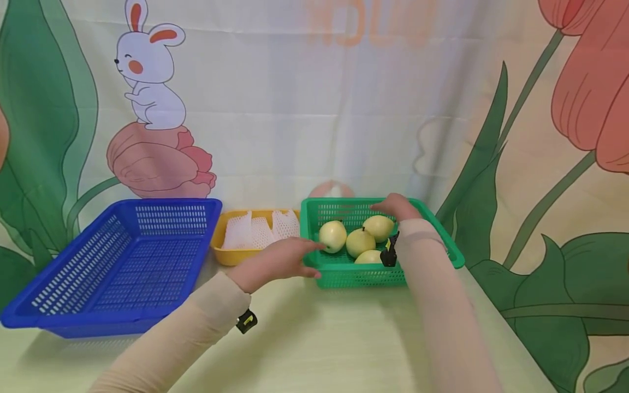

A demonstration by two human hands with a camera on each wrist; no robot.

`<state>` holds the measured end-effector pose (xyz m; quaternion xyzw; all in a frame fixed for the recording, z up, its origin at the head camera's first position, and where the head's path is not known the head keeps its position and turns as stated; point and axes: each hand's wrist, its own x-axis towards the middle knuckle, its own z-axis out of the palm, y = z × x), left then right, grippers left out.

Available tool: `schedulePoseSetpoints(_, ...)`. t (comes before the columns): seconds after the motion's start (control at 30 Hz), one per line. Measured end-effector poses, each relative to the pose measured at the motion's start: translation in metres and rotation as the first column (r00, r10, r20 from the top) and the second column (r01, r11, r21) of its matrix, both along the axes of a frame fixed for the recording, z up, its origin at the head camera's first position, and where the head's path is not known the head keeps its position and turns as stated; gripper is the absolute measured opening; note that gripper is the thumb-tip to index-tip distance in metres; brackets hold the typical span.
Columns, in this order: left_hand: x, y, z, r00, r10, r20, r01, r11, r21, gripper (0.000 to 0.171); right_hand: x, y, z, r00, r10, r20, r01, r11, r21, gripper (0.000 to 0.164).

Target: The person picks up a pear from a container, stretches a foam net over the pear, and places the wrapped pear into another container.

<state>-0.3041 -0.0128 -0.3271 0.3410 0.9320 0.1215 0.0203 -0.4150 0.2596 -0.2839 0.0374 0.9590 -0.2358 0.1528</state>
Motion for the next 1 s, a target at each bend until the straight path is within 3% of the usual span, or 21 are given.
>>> schedulePoseSetpoints(0.13,-0.001,-0.001,-0.004,1.000,-0.010,0.018,0.010,1.000,0.004,0.059,-0.006,0.000,-0.006,0.997,-0.024,0.078,0.031,0.995,-0.092,0.077)
schedulePoseSetpoints(0.3,-0.003,0.000,-0.005,1.000,-0.008,0.030,0.009,0.999,-0.039,0.055,-0.019,-0.001,-0.010,0.992,-0.045,0.122,0.056,0.994,-0.090,0.080)
schedulePoseSetpoints(0.5,-0.005,0.005,-0.011,0.995,-0.061,-0.076,0.055,0.996,-0.069,0.030,-0.035,0.002,-0.021,0.978,-0.112,0.174,0.122,0.992,-0.045,0.086)
schedulePoseSetpoints(0.6,-0.004,0.007,-0.012,0.992,-0.066,-0.110,0.060,0.996,-0.061,0.022,-0.049,0.011,-0.037,0.976,-0.135,0.173,0.145,0.988,-0.046,0.092)
schedulePoseSetpoints(0.83,-0.004,0.012,-0.011,0.998,-0.020,-0.054,0.018,0.999,-0.050,0.031,-0.137,0.063,-0.113,0.973,-0.143,0.183,0.150,0.989,-0.021,0.120)
schedulePoseSetpoints(0.93,-0.005,0.014,-0.010,0.999,-0.024,-0.042,0.021,0.998,-0.061,0.033,-0.152,0.077,-0.126,0.969,-0.150,0.195,0.158,0.987,-0.030,0.122)
schedulePoseSetpoints(0.97,-0.006,0.014,-0.010,0.999,-0.024,-0.041,0.021,0.998,-0.064,0.033,-0.152,0.079,-0.128,0.970,-0.151,0.191,0.160,0.987,-0.033,0.128)
schedulePoseSetpoints(1.0,-0.006,0.014,-0.009,0.999,-0.024,-0.038,0.021,0.997,-0.069,0.033,-0.140,0.073,-0.119,0.970,-0.150,0.191,0.161,0.986,-0.038,0.127)
